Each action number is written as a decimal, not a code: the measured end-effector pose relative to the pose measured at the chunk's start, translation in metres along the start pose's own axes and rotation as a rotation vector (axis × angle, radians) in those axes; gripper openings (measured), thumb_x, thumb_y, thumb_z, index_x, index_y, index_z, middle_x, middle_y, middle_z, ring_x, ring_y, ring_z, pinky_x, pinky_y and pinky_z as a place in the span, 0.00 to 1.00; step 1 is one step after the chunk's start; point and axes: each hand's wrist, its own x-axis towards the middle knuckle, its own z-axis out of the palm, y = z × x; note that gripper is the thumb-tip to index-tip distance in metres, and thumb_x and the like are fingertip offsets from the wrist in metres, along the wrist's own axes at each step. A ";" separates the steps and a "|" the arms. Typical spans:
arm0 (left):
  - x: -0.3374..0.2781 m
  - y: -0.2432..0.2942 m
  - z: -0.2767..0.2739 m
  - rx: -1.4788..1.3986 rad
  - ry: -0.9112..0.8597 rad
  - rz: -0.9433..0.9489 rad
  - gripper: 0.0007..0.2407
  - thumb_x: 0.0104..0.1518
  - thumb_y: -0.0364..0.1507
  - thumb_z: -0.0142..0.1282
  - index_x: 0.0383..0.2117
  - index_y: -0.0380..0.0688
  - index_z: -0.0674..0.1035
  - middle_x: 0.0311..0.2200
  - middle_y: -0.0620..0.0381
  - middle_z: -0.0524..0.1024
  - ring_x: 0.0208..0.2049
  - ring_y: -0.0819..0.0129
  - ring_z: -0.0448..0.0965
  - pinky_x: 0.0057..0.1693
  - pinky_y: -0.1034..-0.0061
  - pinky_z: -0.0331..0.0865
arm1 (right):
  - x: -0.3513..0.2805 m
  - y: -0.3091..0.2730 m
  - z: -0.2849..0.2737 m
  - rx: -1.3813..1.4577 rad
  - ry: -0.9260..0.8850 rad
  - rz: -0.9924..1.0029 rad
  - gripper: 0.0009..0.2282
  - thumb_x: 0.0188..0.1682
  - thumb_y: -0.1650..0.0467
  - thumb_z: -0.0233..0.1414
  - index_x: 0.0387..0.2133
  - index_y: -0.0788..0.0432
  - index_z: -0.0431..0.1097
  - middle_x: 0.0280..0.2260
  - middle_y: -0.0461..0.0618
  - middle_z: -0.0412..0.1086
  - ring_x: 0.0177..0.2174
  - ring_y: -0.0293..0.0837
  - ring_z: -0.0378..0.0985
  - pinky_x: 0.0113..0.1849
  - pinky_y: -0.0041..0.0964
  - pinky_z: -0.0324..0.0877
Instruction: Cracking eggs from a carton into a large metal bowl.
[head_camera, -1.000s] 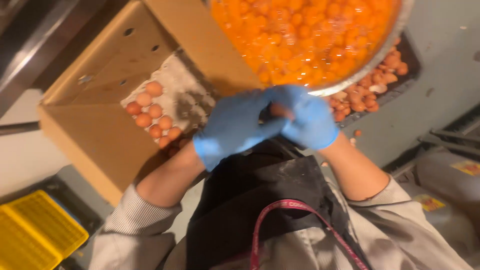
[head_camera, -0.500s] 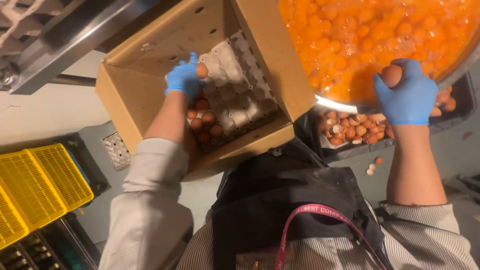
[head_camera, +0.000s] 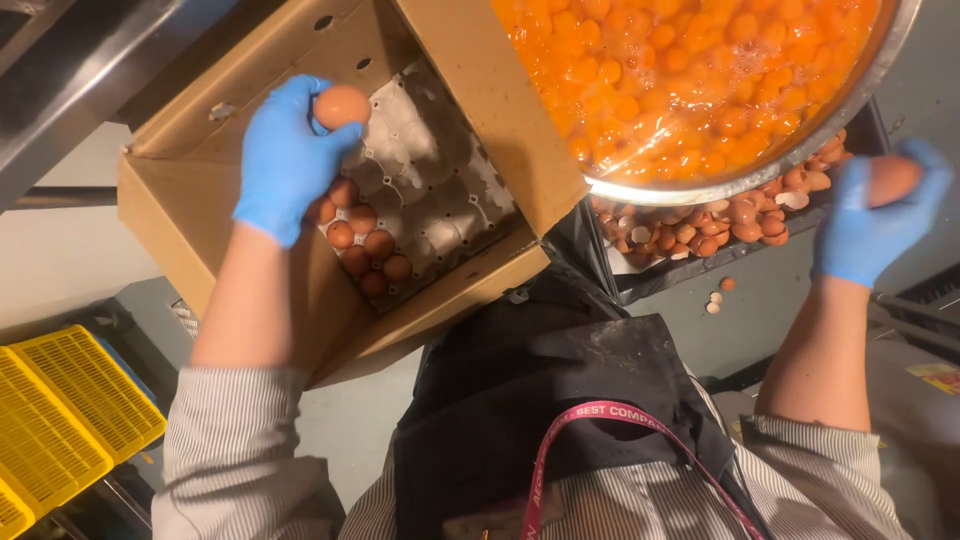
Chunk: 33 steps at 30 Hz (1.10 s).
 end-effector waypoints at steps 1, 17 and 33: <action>-0.010 0.019 -0.012 -0.190 -0.014 0.019 0.14 0.53 0.30 0.65 0.44 0.42 0.78 0.38 0.50 0.80 0.37 0.61 0.81 0.44 0.65 0.75 | -0.005 -0.009 -0.004 -0.182 -0.049 -0.030 0.23 0.50 0.73 0.62 0.58 0.68 0.64 0.53 0.61 0.66 0.51 0.50 0.68 0.56 0.43 0.65; -0.047 0.129 0.042 -0.427 0.239 0.646 0.15 0.57 0.32 0.66 0.44 0.38 0.74 0.49 0.40 0.77 0.49 0.48 0.77 0.54 0.62 0.72 | -0.025 -0.121 0.080 -0.206 -0.462 -0.176 0.22 0.54 0.70 0.65 0.60 0.61 0.68 0.53 0.59 0.74 0.56 0.54 0.78 0.58 0.44 0.71; 0.033 -0.156 0.141 0.610 -0.079 -0.074 0.25 0.44 0.31 0.63 0.52 0.37 0.75 0.44 0.39 0.79 0.45 0.44 0.80 0.47 0.55 0.75 | 0.053 -0.108 0.098 -0.721 -0.508 -0.226 0.21 0.51 0.59 0.65 0.49 0.58 0.72 0.31 0.65 0.75 0.33 0.66 0.78 0.37 0.57 0.73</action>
